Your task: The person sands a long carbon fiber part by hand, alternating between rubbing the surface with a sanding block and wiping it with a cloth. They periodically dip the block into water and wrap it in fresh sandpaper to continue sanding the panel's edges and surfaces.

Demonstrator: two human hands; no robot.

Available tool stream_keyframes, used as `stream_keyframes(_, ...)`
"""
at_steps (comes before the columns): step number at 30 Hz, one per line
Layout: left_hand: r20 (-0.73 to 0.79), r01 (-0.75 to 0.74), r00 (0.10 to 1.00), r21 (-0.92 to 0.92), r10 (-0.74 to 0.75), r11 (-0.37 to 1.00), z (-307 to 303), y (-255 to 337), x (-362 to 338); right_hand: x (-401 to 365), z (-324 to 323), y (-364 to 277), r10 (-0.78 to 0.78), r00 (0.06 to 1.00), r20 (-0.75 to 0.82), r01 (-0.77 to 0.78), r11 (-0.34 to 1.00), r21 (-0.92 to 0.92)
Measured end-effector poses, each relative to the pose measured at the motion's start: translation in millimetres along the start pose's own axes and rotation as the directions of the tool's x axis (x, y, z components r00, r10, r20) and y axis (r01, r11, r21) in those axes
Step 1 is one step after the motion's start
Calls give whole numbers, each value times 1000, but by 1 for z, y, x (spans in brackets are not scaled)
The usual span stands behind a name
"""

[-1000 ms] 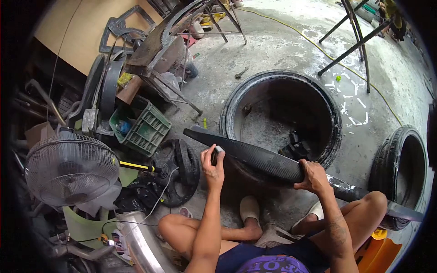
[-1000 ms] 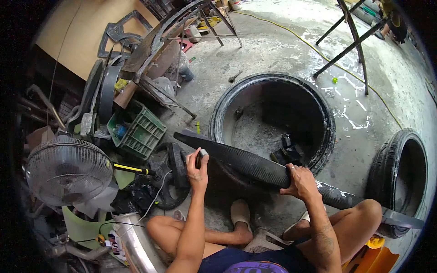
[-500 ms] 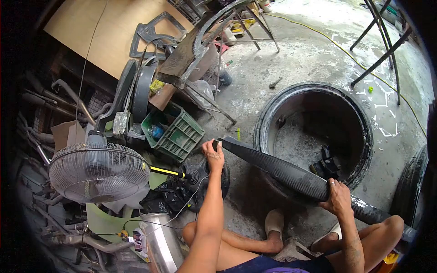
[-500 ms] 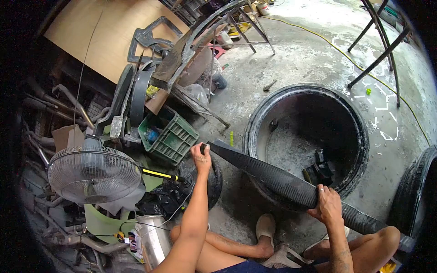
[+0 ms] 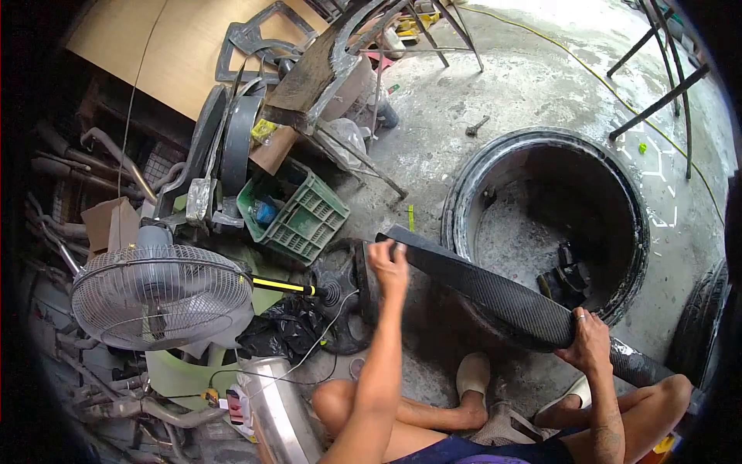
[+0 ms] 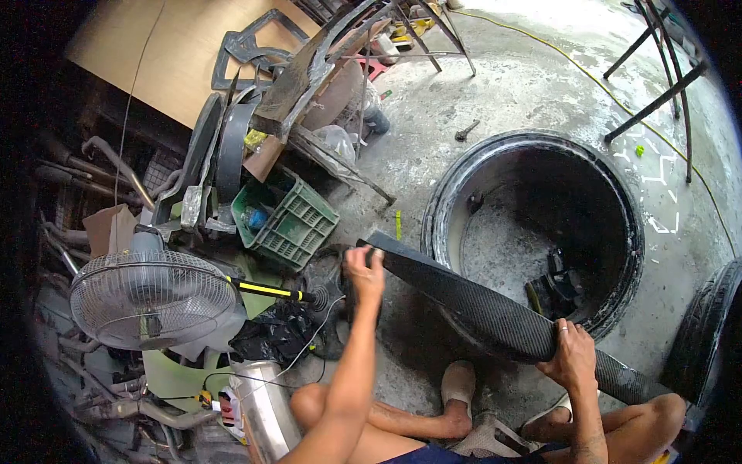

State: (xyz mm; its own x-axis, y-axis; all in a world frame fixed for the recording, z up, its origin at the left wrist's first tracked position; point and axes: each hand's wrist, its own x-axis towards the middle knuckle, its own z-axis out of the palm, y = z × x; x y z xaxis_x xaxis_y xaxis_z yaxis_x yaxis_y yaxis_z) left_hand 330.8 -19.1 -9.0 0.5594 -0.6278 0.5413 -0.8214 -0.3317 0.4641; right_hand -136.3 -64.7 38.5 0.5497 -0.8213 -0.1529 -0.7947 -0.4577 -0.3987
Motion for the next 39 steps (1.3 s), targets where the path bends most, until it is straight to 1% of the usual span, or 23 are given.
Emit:
stream_keyframes(2, 114, -51, 992, -33, 54, 998, -4, 30, -26, -1, -1, 1, -1, 1000, 16, 1, 1000, -5)
stream_keyframes(4, 120, -54, 991, -56, 60, 997, -5, 18, -13, -3, 3, 2, -15, 1000, 4, 15, 1000, -9)
stream_keyframes(5, 79, -37, 996, -46, 40, 998, -5, 9, 0, -2, 5, 4, -29, 999, -19, 29, 1000, -8)
stream_keyframes(6, 79, 44, 996, 29, -46, 999, -7, 4, 10, -4, 7, 3, -20, 1000, -14, 20, 1000, -11)
stream_keyframes(8, -2, 52, 999, 105, -52, 993, 0, 22, -2, -3, 6, 2, -6, 1000, -23, 6, 1000, 2)
stream_keyframes(10, 96, -73, 993, 13, 72, 997, 0, 68, -33, -2, 3, 3, -11, 1000, -26, 11, 1000, 8)
stream_keyframes(11, 166, -88, 982, -12, 89, 996, -4, 88, -47, -2, 3, 3, -10, 1000, -18, 10, 1000, 12)
stream_keyframes(14, 145, -132, 980, -52, 138, 990, -3, 68, -25, -1, 4, 3, -5, 1000, -1, 5, 1000, 1)
stream_keyframes(16, 95, -96, 991, 62, 90, 993, 2, 56, -14, -4, 5, 2, 3, 1000, -8, -3, 1000, -2)
stream_keyframes(18, 86, -87, 993, 73, 80, 994, 4, 87, -34, -2, 2, 3, -1, 1000, -10, 1, 1000, 5)
stream_keyframes(19, 133, -169, 978, 44, 162, 985, 3, 110, -47, -2, 2, 2, -3, 1000, -2, 3, 1000, 11)
stream_keyframes(20, 218, -146, 965, -3, 143, 989, 1, 125, -59, -3, 3, 3, -3, 1000, 11, 3, 1000, 16)
stream_keyframes(22, 256, -204, 944, -51, 211, 978, -3, 114, -45, -6, 5, 6, -9, 1000, 21, 9, 1000, -3)
stream_keyframes(24, 232, -142, 964, 35, 130, 989, -5, 101, -25, -3, 2, 2, -11, 1000, 15, 11, 1000, 13)
stream_keyframes(26, 182, -110, 980, 152, 82, 982, 2, 106, -34, -3, 1, 3, -8, 1000, 9, 8, 1000, -6)
stream_keyframes(29, 283, -232, 933, 4, 221, 973, 6, 145, -60, -4, 4, 3, -1, 1000, 13, 2, 1000, -16)
stream_keyframes(30, 325, -230, 917, -48, 233, 972, 2, 138, -54, -7, 5, 4, -8, 1000, 19, 8, 1000, -5)
stream_keyframes(32, 267, -241, 938, 40, 222, 970, 2, 108, -30, -5, 5, 5, -25, 1000, -7, 25, 1000, 5)
stream_keyframes(34, 209, -147, 970, 111, 121, 983, 7, 77, -16, -5, 5, 2, -12, 1000, -20, 13, 1000, 27)
stream_keyframes(36, 151, -125, 982, 82, 111, 989, 8, 99, -28, -4, 6, 4, -22, 999, -25, 22, 1000, 14)
stream_keyframes(37, 210, -198, 962, 93, 176, 976, 8, 111, -36, -4, 6, 5, -28, 999, -29, 29, 999, 21)
stream_keyframes(38, 261, -194, 946, -21, 193, 981, 3, 124, -40, -4, 6, 6, -31, 999, -31, 32, 999, 23)
stream_keyframes(39, 283, -198, 939, -20, 196, 980, 4, 114, -35, -5, 7, 6, -20, 999, -36, 21, 999, 28)
